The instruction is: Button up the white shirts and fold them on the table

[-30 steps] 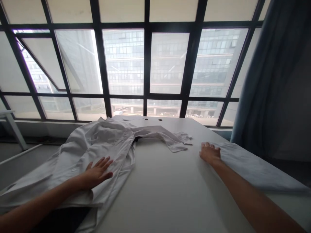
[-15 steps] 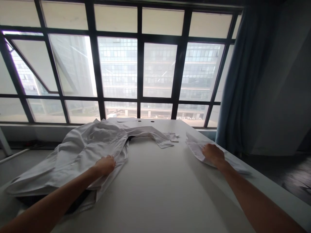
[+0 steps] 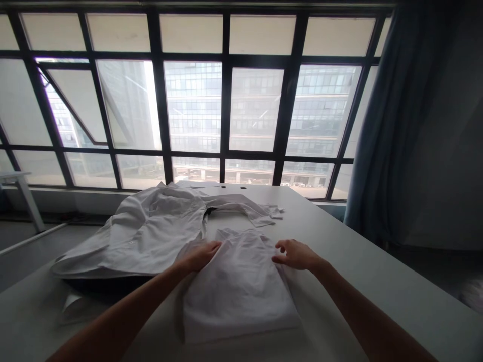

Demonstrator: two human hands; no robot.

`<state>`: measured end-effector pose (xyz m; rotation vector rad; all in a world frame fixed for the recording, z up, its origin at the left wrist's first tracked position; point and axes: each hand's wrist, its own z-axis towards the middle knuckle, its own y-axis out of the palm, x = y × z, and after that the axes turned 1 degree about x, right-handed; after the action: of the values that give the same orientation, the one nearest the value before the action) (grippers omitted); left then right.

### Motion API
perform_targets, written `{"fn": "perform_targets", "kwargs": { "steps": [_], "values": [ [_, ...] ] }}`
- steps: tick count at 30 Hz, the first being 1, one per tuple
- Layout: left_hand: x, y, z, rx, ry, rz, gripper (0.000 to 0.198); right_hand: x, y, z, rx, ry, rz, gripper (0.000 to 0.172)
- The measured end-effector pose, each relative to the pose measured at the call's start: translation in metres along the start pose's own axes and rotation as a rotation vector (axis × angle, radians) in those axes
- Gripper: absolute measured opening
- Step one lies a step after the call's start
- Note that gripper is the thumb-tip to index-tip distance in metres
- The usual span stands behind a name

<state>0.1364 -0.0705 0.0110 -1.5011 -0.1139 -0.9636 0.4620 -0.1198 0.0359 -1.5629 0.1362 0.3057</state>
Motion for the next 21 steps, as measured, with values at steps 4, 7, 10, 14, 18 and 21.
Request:
{"fn": "perform_targets", "kwargs": {
  "steps": [4, 7, 10, 14, 18, 21],
  "values": [
    [0.002, 0.003, -0.013, -0.010, -0.055, 0.136, 0.071, 0.001, 0.023, 0.004, 0.011, -0.158, 0.071, 0.039],
    [0.001, 0.002, -0.016, -0.016, -0.089, 0.230, 0.065, -0.019, 0.038, 0.008, 0.128, -0.133, 0.018, 0.029],
    [0.002, 0.002, -0.016, -0.038, -0.105, 0.283, 0.050, -0.037, 0.041, 0.008, 0.278, -0.057, -0.130, 0.032],
    [0.007, 0.003, -0.018, -0.018, -0.098, 0.321, 0.032, -0.043, 0.035, 0.001, 0.198, -0.085, -0.070, 0.051],
    [0.009, 0.008, -0.016, 0.050, -0.101, 0.292, 0.024, -0.044, 0.040, 0.004, 0.098, -0.066, 0.015, 0.030],
    [0.011, 0.010, -0.010, 0.214, -0.108, 0.152, 0.020, -0.050, 0.046, 0.013, 0.255, -0.040, 0.067, 0.020]
  ]
}}
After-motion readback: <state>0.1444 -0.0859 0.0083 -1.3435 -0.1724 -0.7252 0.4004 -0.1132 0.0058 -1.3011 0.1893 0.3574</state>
